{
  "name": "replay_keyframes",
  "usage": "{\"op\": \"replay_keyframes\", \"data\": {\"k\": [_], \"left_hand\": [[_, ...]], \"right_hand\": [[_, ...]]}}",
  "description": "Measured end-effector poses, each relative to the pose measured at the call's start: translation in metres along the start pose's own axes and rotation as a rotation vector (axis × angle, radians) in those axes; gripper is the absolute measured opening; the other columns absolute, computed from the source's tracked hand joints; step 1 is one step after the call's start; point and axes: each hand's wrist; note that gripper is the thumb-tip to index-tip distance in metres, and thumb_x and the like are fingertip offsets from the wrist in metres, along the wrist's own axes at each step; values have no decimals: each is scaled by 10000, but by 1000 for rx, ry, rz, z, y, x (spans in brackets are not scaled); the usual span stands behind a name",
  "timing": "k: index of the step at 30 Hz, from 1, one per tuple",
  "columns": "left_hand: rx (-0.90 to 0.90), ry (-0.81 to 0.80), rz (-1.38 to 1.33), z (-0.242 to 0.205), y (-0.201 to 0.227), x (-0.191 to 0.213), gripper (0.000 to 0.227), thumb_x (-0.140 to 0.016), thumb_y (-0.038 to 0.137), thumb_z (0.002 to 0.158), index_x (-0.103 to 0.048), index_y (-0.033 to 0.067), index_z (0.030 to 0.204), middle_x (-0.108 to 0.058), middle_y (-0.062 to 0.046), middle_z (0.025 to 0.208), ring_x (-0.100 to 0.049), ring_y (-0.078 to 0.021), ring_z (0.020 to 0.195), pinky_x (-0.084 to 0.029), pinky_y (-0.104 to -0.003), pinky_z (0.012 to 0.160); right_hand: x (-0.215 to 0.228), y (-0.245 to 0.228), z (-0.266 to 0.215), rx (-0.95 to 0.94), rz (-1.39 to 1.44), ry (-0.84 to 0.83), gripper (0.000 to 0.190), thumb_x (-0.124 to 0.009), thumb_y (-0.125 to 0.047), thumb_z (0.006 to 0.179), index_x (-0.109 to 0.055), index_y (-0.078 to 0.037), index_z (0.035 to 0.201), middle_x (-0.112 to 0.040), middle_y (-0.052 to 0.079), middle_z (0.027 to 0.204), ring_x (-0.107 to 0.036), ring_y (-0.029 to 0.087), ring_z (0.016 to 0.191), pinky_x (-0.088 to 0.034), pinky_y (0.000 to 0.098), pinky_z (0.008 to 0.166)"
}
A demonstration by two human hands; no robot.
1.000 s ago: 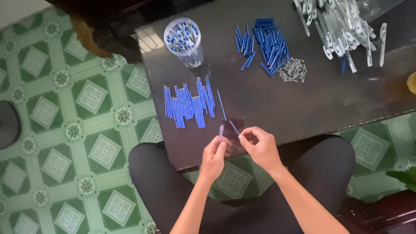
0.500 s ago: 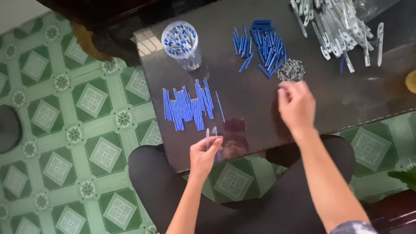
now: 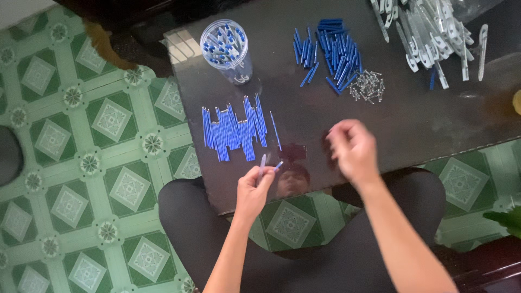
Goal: The person assembles pens by hand on a dark table, picking up blue ink tubes and inserting them into clear plastic pen barrels before adding blue caps.
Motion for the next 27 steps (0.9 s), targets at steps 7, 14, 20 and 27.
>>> {"op": "replay_keyframes", "data": {"k": [7, 14, 20, 27], "left_hand": [[10, -75, 46, -14, 21, -6, 104, -829, 152, 814, -853, 186, 910, -697, 4, 739, -505, -58, 643, -425, -225, 609], [38, -67, 23, -20, 14, -4, 132, -839, 160, 799, -859, 179, 928, -680, 3, 746, -485, -42, 659, -404, -203, 591], [9, -66, 19, -20, 13, -4, 137, -841, 169, 801, -859, 183, 936, -674, -9, 744, -489, -48, 667, -394, -212, 586], [20, -35, 8, -18, 11, -10, 117, -879, 171, 767, -851, 172, 881, -695, -7, 721, -522, -59, 633, -399, -217, 571]], "right_hand": [[-47, 8, -75, -376, 424, -138, 209, -664, -16, 956, -759, 20, 1139, -778, 153, 955, -702, 146, 820, -627, 309, 757], [-46, 12, -79, -543, 732, -126, 191, -622, -18, 987, -668, 27, 1167, -766, 218, 1046, -770, 278, 923, -658, 417, 828], [-48, 11, -80, -519, 718, -143, 176, -634, -20, 984, -663, 38, 1148, -765, 238, 1027, -776, 290, 901, -667, 432, 816], [-53, -6, -87, -503, 634, -238, 173, -671, -4, 949, -721, 60, 1102, -767, 180, 968, -771, 255, 842, -672, 419, 778]]}}
Point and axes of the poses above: each hand's wrist, its own z-axis towards the middle knuckle, its own x-axis out of the back of the hand, y = z × x
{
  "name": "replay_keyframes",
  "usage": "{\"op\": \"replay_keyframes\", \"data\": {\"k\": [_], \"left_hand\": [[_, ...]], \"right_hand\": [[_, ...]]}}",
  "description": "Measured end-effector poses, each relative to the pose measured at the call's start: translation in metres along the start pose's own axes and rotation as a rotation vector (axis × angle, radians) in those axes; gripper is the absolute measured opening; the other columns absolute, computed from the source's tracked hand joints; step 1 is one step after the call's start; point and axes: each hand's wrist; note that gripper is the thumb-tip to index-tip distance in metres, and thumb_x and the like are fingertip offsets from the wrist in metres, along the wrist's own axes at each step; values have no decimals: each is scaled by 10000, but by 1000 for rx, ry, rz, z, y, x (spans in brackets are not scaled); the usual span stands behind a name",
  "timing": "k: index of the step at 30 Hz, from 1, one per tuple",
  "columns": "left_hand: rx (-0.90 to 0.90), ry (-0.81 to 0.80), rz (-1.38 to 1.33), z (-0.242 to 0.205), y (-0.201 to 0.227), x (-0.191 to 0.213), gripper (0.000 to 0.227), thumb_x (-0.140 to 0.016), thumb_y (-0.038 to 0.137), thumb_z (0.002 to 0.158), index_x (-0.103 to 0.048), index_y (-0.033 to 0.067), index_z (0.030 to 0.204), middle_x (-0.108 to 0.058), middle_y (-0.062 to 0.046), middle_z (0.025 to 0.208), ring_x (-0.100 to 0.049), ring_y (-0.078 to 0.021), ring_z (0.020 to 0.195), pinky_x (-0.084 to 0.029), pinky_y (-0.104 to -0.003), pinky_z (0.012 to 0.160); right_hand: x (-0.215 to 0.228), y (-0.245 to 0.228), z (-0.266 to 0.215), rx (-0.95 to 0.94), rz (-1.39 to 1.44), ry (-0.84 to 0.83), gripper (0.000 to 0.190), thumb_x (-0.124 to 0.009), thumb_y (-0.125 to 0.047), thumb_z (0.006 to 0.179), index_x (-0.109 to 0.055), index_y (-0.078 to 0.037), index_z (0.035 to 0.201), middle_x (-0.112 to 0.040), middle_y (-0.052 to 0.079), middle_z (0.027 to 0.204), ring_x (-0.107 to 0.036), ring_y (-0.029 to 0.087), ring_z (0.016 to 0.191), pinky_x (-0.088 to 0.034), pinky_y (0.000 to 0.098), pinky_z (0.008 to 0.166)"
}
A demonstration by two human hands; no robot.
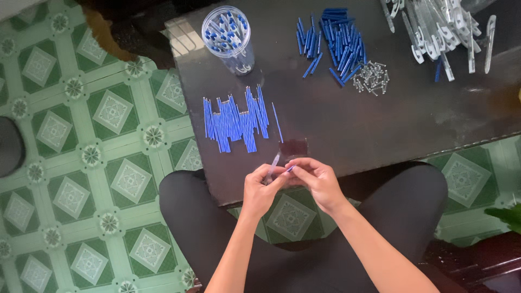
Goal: The person assembles pens by hand on a dark table, picking up blue ink tubes and inserting them into clear plastic pen barrels before adding blue caps.
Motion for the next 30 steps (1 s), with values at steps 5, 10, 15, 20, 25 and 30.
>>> {"op": "replay_keyframes", "data": {"k": [5, 10, 15, 20, 25, 30], "left_hand": [[85, 50, -48, -3, 0, -3, 135, -893, 172, 729, -797, 143, 818, -716, 26, 688, -514, -29, 616, -394, -196, 559], [89, 29, -170, 5, -5, -3, 82, -711, 179, 934, -737, 102, 928, -708, -15, 752, -566, -83, 707, -451, -236, 614], [241, 35, -812, 18, -7, 7, 396, -441, 118, 980, -582, -30, 1318, -541, -15, 923, -626, -134, 845, -574, -324, 853], [230, 54, -883, 13, 5, 16, 396, -431, 85, 1040, -519, -20, 1411, -598, -30, 1019, -707, -175, 958, -592, -386, 947], [219, 35, -915, 10, -8, 14, 411, -447, 72, 1050, -505, -32, 1443, -594, -68, 1042, -724, -258, 1004, -619, -452, 947], [227, -13, -898, 5, -4, 12, 427, -455, 63, 1044, -500, -34, 1458, -599, -66, 1036, -725, -263, 1009, -621, -466, 953]], "right_hand": [[10, 12, 4, 25, -77, -69, 114, -672, -45, 967, -752, 31, 996, -749, 144, 933, -750, 216, 775, -665, 376, 709], [16, 25, 10, 45, -126, -102, 163, -638, -111, 1009, -733, 15, 1050, -712, 117, 889, -710, 199, 756, -671, 362, 688], [6, 11, 0, -49, -361, -281, 107, -640, -96, 988, -721, -35, 1022, -742, 104, 718, -667, 140, 587, -588, 267, 525], [6, 15, -4, -44, -409, -313, 99, -659, -84, 963, -746, -55, 1001, -754, 104, 706, -624, 108, 570, -547, 241, 491], [8, 12, -7, -13, -406, -309, 133, -656, -69, 952, -771, -42, 1011, -756, 124, 701, -578, 111, 516, -515, 239, 455], [16, 17, -5, 43, -470, -309, 140, -672, -103, 944, -795, -64, 999, -736, 91, 663, -568, 103, 457, -490, 226, 428]]}}
Point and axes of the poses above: each hand's wrist, its own z-axis towards the middle knuckle, its own x-axis out of the back of the hand, y = z × x
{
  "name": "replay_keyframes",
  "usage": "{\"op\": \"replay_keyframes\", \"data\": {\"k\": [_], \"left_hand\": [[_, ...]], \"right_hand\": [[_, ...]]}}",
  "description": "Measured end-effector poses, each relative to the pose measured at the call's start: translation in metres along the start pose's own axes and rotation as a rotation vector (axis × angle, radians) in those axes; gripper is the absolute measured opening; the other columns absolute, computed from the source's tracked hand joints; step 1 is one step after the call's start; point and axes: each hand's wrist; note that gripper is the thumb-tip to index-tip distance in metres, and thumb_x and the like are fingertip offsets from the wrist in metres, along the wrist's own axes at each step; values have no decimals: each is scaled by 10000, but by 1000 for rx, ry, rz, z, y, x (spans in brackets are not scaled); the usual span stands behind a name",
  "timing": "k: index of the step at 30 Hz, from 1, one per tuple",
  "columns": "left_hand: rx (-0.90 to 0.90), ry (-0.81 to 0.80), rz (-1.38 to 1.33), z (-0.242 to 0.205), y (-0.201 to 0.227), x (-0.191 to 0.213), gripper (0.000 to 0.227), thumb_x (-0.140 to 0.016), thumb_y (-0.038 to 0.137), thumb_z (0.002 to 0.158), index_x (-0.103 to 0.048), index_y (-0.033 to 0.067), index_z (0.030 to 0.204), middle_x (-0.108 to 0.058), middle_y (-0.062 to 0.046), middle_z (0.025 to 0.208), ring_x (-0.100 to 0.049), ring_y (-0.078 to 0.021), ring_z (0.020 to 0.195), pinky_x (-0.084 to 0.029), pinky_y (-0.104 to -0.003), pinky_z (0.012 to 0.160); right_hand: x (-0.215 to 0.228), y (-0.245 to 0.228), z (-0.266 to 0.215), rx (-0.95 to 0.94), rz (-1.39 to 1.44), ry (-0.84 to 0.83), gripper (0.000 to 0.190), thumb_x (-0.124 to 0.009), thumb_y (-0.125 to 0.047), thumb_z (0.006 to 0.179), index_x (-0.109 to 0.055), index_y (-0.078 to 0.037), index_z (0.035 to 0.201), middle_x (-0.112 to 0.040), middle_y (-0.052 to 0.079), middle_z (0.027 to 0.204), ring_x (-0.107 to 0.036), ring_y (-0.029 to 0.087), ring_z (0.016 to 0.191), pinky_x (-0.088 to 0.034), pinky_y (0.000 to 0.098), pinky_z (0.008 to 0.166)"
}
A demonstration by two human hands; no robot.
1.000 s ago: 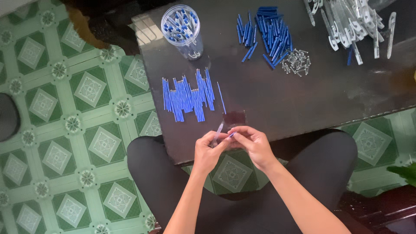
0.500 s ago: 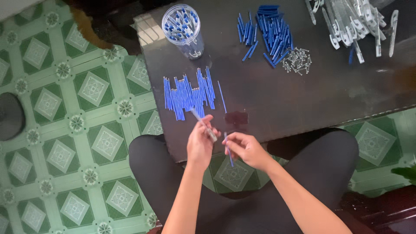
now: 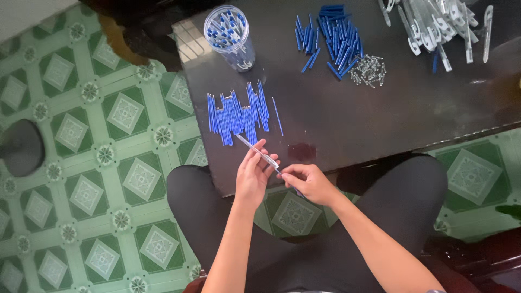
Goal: The person assembles pens by hand on a dark table, picking up blue ink tubes and inserting them into clear plastic pen barrels before adding blue caps.
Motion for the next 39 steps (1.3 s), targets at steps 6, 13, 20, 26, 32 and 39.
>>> {"op": "replay_keyframes", "data": {"k": [6, 13, 20, 26, 32, 39], "left_hand": [[-20, -12, 13, -3, 1, 0, 431, -463, 74, 1042, -505, -23, 1460, -609, -58, 1038, -728, -262, 1012, -618, -476, 961], [-32, -30, 117, -6, -7, -4, 417, -480, 64, 1040, -531, -26, 1444, -616, -81, 1047, -730, -291, 1026, -626, -501, 952], [-65, -17, 200, -11, -26, -12, 305, -504, 49, 1043, -588, -25, 1326, -619, -123, 1091, -725, -352, 1083, -595, -537, 999], [-67, -52, 265, -19, -48, -21, 193, -463, 140, 1080, -538, 41, 1227, -679, -178, 1143, -737, -348, 1047, -623, -469, 941], [7, -25, 206, -27, -60, -33, 195, -399, 284, 1103, -392, 167, 1258, -695, -202, 1150, -752, -355, 979, -649, -438, 869], [-38, 61, 44, 1, -52, 3, 159, -382, 326, 1100, -348, 227, 1219, -668, -203, 1153, -731, -397, 1027, -647, -408, 909]], "right_hand": [[3, 1, -5, 11, 7, 16, 155, -675, -114, 941, -799, -61, 1018, -728, 104, 675, -558, 124, 469, -490, 244, 452], [7, 3, -4, 5, -8, 25, 147, -701, -124, 930, -804, -62, 1014, -734, 98, 676, -560, 115, 484, -503, 246, 459], [10, 17, 5, 64, 168, 276, 113, -692, -87, 925, -735, -42, 1019, -630, 100, 628, -516, 123, 379, -432, 228, 360], [9, 25, 8, 121, 261, 452, 206, -578, -137, 1016, -722, -25, 920, -551, 72, 628, -478, 105, 404, -399, 222, 357], [5, 0, -4, 320, -30, 521, 266, -482, -211, 1054, -672, -62, 941, -491, 61, 680, -456, 132, 593, -432, 279, 558], [57, -63, 51, 588, -678, 650, 132, -583, -112, 1049, -680, -34, 1008, -567, 127, 791, -587, 276, 665, -492, 383, 642]]}}
Point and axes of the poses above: each hand's wrist, its own z-axis towards the middle knuckle, its own x-axis out of the back of the hand, y = z × x
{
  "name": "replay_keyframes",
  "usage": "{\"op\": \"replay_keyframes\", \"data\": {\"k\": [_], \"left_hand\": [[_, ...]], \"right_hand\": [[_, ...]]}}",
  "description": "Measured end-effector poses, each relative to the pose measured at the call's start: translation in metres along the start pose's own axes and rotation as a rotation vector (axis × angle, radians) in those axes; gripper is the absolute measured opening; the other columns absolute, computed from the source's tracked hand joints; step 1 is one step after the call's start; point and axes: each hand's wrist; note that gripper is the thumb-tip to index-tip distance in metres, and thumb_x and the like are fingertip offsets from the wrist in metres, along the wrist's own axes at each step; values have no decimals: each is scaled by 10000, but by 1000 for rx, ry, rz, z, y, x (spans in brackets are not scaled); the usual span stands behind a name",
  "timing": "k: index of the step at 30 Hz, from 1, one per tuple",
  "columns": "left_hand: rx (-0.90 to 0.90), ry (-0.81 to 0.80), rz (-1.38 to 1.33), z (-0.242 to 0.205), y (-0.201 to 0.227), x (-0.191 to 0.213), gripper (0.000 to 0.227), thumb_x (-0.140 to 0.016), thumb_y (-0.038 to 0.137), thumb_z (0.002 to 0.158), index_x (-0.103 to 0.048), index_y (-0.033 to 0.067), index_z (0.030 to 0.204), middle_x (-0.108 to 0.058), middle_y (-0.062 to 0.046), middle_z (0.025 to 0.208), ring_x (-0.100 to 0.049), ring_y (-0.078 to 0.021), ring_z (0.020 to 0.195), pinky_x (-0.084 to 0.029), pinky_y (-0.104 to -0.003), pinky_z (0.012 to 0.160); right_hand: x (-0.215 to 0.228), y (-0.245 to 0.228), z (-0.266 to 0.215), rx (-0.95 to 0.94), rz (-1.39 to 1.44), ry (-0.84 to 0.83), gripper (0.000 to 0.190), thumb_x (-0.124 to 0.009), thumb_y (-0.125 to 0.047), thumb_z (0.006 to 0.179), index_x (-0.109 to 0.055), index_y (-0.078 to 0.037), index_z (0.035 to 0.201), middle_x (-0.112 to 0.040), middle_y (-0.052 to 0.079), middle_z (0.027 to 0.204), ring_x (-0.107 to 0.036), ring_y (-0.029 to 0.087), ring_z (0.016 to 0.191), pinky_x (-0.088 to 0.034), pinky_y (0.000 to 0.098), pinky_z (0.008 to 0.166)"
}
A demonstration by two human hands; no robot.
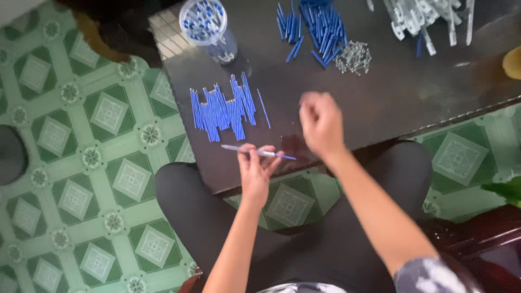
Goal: The person assembles pens by hand on a dark table, picking up blue ink tubes and inserting them into clear plastic pen barrels before adding blue caps.
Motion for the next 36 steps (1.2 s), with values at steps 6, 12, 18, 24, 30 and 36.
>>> {"op": "replay_keyframes", "data": {"k": [6, 12, 18, 24, 30, 36], "left_hand": [[-24, 107, 156, -4, 34, -7, 70, -386, 231, 1112, -402, 164, 1119, -691, -170, 1061, -771, -342, 886, -641, -356, 840], [-109, 66, 50, -5, 24, 8, 55, -420, 223, 1108, -421, 170, 1120, -694, -179, 1056, -768, -382, 908, -641, -378, 824], [-163, 97, 188, 2, 40, 6, 161, -366, 339, 1103, -362, 224, 1216, -693, -165, 1084, -766, -329, 946, -664, -375, 865], [-158, 80, 232, 1, 33, 8, 168, -377, 348, 1103, -376, 228, 1221, -698, -162, 1076, -768, -316, 937, -659, -367, 861], [-180, 96, 232, -6, 42, -3, 160, -378, 331, 1104, -378, 224, 1222, -698, -165, 1051, -770, -323, 927, -661, -376, 865], [-201, 56, 288, -4, 40, -4, 156, -363, 326, 1109, -386, 214, 1215, -695, -158, 1048, -771, -317, 927, -664, -356, 850]], "right_hand": [[-21, 85, 86, -45, -548, 35, 134, -732, -240, 959, -760, -132, 1033, -583, 87, 976, -655, 365, 674, -533, 506, 564], [-10, 35, 50, 175, -405, 123, 135, -743, -97, 1005, -654, -84, 905, -500, 89, 946, -589, 279, 806, -480, 411, 510], [0, -15, -79, 93, 15, -271, 14, -732, -131, 895, -739, -138, 885, -742, 62, 840, -732, 282, 779, -578, 364, 685], [5, -11, -95, 11, 115, -314, 57, -694, -176, 949, -750, -169, 958, -760, -8, 866, -746, 212, 809, -586, 328, 710], [11, -16, -92, -52, 127, -312, 65, -688, -160, 963, -745, -131, 951, -753, 10, 839, -730, 204, 708, -585, 306, 639], [9, -13, -95, -78, 186, -313, 50, -701, -134, 953, -749, -134, 964, -755, 10, 857, -729, 191, 685, -583, 286, 605]]}}
Point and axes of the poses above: each hand's wrist, its own z-axis towards the middle knuckle, its own x-axis out of the back of the hand, y = z × x
